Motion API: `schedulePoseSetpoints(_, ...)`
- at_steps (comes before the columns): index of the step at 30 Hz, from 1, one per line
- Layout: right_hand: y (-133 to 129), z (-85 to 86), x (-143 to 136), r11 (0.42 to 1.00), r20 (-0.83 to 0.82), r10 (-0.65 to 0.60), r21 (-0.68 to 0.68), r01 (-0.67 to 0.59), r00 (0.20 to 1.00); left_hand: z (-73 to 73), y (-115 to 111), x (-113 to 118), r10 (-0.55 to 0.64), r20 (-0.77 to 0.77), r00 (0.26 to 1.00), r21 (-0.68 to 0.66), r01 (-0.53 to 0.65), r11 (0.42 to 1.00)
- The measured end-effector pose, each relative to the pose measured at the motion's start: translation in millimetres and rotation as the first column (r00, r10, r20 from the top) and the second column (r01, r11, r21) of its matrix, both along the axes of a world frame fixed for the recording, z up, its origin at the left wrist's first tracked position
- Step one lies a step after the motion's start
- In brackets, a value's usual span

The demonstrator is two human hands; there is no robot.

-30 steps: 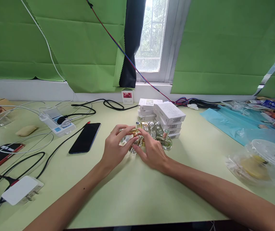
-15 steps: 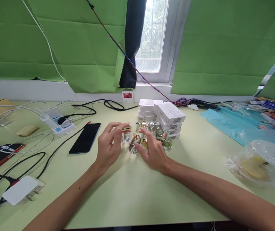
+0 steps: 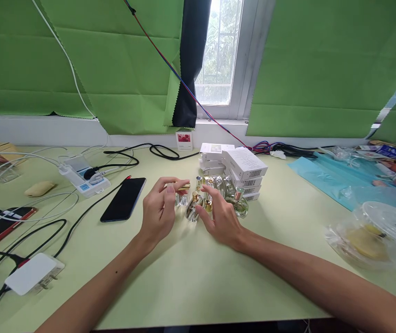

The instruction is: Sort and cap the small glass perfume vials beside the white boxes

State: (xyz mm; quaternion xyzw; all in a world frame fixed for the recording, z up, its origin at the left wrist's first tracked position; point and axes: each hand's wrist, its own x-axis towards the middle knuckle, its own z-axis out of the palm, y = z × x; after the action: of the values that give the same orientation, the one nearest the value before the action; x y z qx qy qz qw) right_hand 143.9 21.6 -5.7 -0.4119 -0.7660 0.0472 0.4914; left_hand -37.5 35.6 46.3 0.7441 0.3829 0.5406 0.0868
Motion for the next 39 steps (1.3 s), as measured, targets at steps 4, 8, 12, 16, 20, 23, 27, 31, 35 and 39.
schedulePoseSetpoints(4,4,-2.5,0,0.999,-0.036,0.003,0.046,-0.001,0.999,-0.7,1,0,-0.009,-0.009,1.000,0.009,0.009,1.000)
schedulePoseSetpoints(8,8,-0.8,-1,0.996,-0.079,0.029,0.083,-0.023,0.996,-0.1,-1,1,-0.001,-0.030,1.000,0.031,0.002,1.000)
schedulePoseSetpoints(12,10,2.0,-2,0.996,-0.107,0.046,0.075,-0.038,0.993,1.6,-2,1,0.017,-0.048,0.999,0.040,-0.015,0.999)
schedulePoseSetpoints(16,12,2.9,-2,0.996,-0.113,0.072,0.054,-0.066,0.991,3.4,-3,3,0.031,-0.061,0.998,0.054,-0.028,0.998)
schedulePoseSetpoints(20,14,4.3,-3,0.998,-0.121,0.069,0.007,-0.069,0.990,3.7,-3,4,0.042,-0.070,0.997,0.063,-0.037,0.997)
schedulePoseSetpoints(23,16,6.2,-3,0.997,-0.116,0.066,-0.039,-0.071,0.991,3.7,-3,5,0.028,-0.066,0.997,0.048,-0.025,0.999)
schedulePoseSetpoints(27,18,7.7,-2,0.994,-0.111,0.066,-0.079,-0.075,0.992,3.9,-4,6,0.026,-0.071,0.997,0.073,-0.021,0.997)
schedulePoseSetpoints(31,19,8.9,-2,0.994,-0.106,0.068,-0.081,-0.076,0.992,2.3,-5,5,0.022,-0.068,0.997,0.094,-0.016,0.995)
schedulePoseSetpoints(35,19,10.4,-3,0.993,-0.100,0.061,-0.095,-0.071,0.993,0.7,-5,4,0.036,-0.046,0.998,0.147,-0.029,0.989)
schedulePoseSetpoints(39,18,9.4,-3,0.992,-0.099,0.058,-0.102,-0.069,0.993,0.9,-5,5,0.017,-0.047,0.999,0.204,-0.008,0.979)
